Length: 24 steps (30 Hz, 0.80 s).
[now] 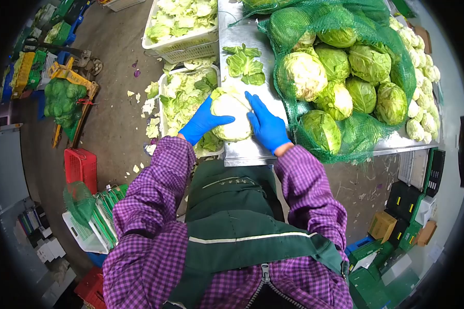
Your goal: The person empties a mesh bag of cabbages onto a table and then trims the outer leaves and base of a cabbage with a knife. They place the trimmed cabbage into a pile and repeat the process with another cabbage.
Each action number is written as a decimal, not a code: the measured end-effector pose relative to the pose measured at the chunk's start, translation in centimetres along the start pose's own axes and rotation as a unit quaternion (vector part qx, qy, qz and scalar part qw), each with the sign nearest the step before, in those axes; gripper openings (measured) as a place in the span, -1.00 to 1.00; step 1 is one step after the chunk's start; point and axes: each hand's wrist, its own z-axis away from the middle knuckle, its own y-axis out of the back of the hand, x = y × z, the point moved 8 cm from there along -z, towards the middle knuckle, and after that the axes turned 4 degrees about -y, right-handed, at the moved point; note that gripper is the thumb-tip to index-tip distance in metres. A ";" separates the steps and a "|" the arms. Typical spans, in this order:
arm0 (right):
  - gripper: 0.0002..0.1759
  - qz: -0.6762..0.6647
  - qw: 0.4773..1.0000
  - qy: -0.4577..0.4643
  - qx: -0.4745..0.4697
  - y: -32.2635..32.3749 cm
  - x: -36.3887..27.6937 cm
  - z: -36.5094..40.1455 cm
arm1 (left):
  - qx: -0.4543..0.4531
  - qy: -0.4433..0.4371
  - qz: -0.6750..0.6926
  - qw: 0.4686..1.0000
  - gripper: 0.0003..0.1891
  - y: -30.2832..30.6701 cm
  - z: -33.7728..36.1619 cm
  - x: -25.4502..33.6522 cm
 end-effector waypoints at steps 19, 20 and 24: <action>-0.37 0.034 0.998 0.033 -0.038 0.4 -2.0 0.8 | 0.051 -0.101 -0.017 0.993 -0.03 1.6 0.0 -2.1; -0.38 0.060 0.996 0.046 -0.037 -0.2 -1.8 0.0 | 0.051 -0.100 -0.017 0.994 -0.03 1.4 0.0 -1.9; -0.44 0.053 0.998 -0.009 0.014 -1.0 -0.8 -2.0 | 0.050 -0.074 -0.040 0.995 -0.01 0.9 0.3 -0.1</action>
